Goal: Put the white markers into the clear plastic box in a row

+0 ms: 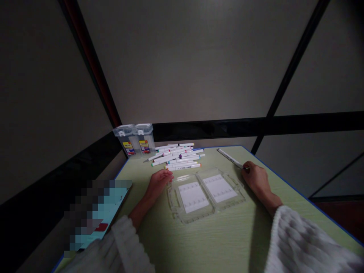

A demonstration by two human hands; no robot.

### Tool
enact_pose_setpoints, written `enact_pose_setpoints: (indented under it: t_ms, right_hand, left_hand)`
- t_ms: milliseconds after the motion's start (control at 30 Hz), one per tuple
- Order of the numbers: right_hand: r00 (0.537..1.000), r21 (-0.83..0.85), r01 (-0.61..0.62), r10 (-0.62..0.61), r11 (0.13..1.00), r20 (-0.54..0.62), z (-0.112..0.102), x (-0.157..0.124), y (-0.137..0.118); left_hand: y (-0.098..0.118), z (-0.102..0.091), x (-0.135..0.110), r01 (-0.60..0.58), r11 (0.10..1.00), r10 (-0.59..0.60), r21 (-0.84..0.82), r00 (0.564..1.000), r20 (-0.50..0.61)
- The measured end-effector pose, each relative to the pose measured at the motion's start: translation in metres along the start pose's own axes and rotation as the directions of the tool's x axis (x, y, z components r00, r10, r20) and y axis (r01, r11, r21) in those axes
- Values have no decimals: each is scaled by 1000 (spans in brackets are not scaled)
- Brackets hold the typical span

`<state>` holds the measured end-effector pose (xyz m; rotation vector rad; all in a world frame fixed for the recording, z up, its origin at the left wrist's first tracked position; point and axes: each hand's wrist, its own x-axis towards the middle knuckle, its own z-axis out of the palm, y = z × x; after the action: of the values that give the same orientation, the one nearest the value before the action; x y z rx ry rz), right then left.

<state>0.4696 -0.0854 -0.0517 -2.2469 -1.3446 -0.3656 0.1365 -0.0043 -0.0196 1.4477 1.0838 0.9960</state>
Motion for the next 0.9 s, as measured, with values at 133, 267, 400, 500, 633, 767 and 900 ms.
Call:
enact_pose_setpoints:
  t_ms: [133, 267, 400, 500, 633, 767, 900]
  right_hand:
    - [1000, 8, 9, -9, 1000, 1, 1, 0, 1]
    - [1000, 13, 22, -22, 1000, -7, 2, 1, 2]
    - [998, 37, 55, -55, 998, -17, 2, 2, 1]
    - [995, 69, 90, -87, 994, -44, -1, 2, -2]
    - [986, 115, 153, -143, 982, -88, -10, -1, -10]
    - [969, 145, 233, -217, 961, -120, -22, -8, -25]
    - [932, 187, 359, -341, 915, -123, -31, -17, -43]
  left_hand:
    - [-2, 0, 1, -8, 1000, 8, 0, 1000, 1]
    - [-3, -1, 3, -7, 1000, 7, 2, 1000, 6]
    - [-3, -2, 4, -17, 1000, 17, -19, 1000, -5]
    - [-3, -3, 5, -27, 999, 26, -41, 999, -24]
    - [-5, -6, 9, -60, 997, 57, -41, 996, -69]
    - [-9, -11, 14, -123, 992, 125, 23, 985, -117]
    - [-15, -15, 18, -181, 968, 212, 171, 960, -184]
